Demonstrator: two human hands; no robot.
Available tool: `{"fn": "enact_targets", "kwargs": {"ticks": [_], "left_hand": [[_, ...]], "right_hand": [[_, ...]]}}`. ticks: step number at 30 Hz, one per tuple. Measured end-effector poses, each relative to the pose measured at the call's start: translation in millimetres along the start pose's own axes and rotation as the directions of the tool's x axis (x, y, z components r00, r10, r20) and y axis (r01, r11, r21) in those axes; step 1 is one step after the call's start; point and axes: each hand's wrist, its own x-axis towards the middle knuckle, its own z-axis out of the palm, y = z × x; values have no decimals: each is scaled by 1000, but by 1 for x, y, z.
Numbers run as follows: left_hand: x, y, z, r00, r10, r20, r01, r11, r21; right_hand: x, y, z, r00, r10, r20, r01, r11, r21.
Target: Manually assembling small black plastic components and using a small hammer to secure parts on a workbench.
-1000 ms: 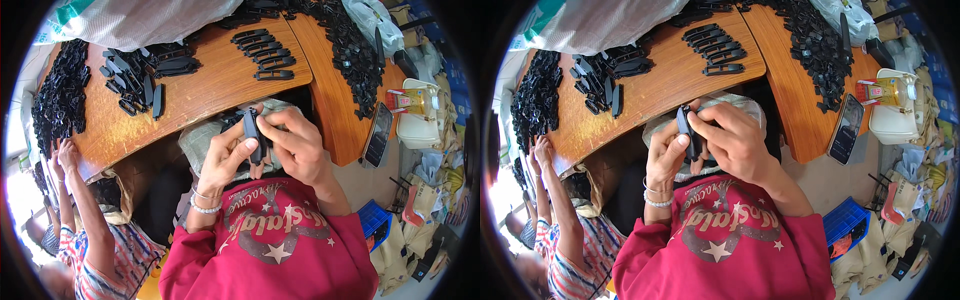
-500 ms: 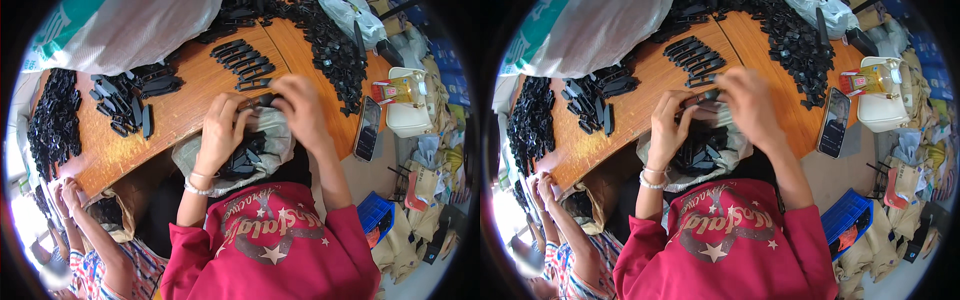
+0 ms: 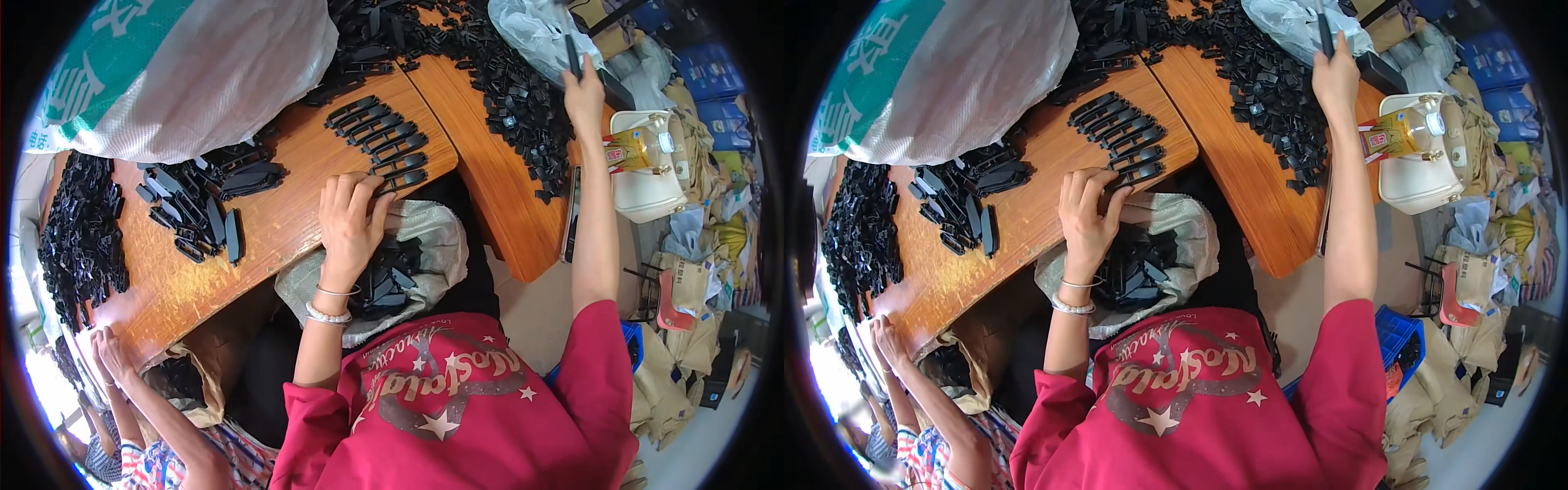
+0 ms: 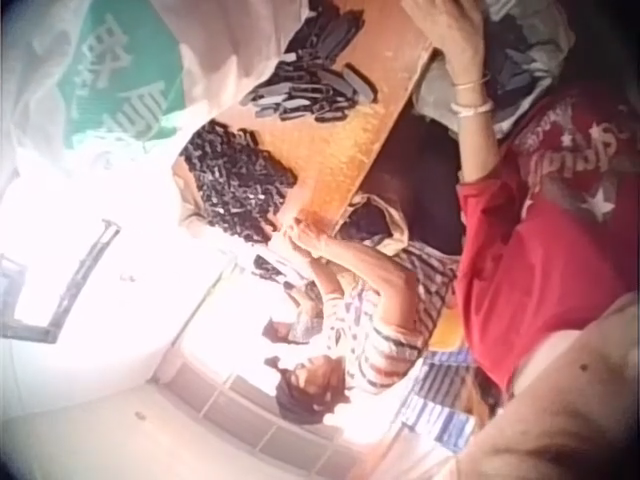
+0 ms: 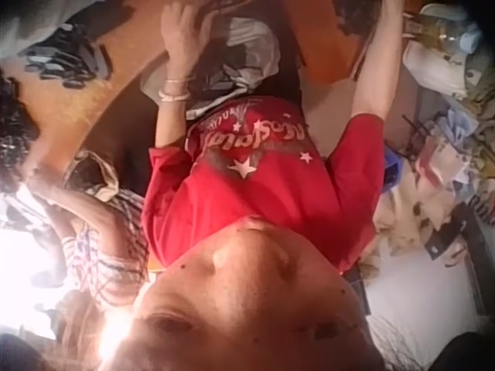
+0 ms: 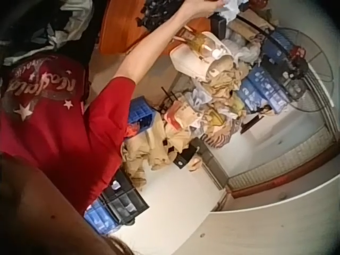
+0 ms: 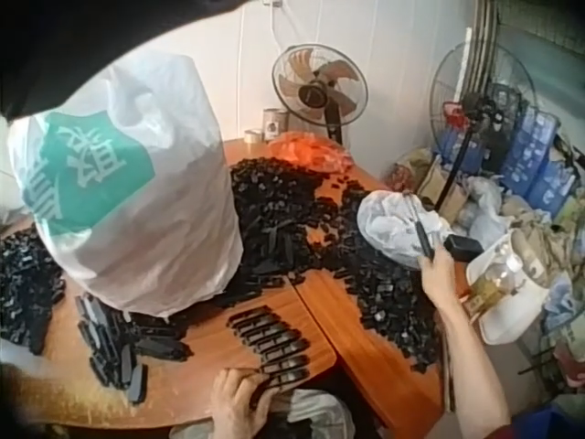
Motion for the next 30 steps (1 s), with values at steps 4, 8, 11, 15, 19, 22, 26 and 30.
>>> {"fn": "enact_targets", "kwargs": {"ticks": [4, 8, 11, 15, 19, 22, 26, 30], "left_hand": [[2, 4, 0, 998, 39, -39, -37, 998, 50], [-2, -1, -1, 997, 73, -35, -71, 995, 69], [-4, -3, -3, 996, 86, -35, -83, 993, 82], [-1, -1, 2, 995, 98, 0, -98, 993, 63], [0, -3, 0, 995, 94, 10, -95, 994, 57], [-1, -3, -2, 995, 101, 23, -102, 994, 45], [-3, -3, -3, 994, 73, 78, -75, 997, 29], [3, -1, -6, 986, 157, 53, -161, 984, 82]], "right_hand": [[-59, -82, -63, 980, 163, 119, -197, 644, 740], [-103, -126, -100, 921, 87, 380, -344, 641, 686], [-166, -141, -114, 717, 42, 696, -597, 551, 582], [-224, -141, -106, 711, -150, 687, -324, 797, 510], [-229, -143, -96, 776, -276, 567, -95, 837, 539], [-230, -140, -91, 763, -299, 573, -31, 868, 495], [-219, -144, -92, 745, -299, 596, -61, 860, 507], [-202, -150, -100, 788, -270, 553, -56, 863, 502]]}}
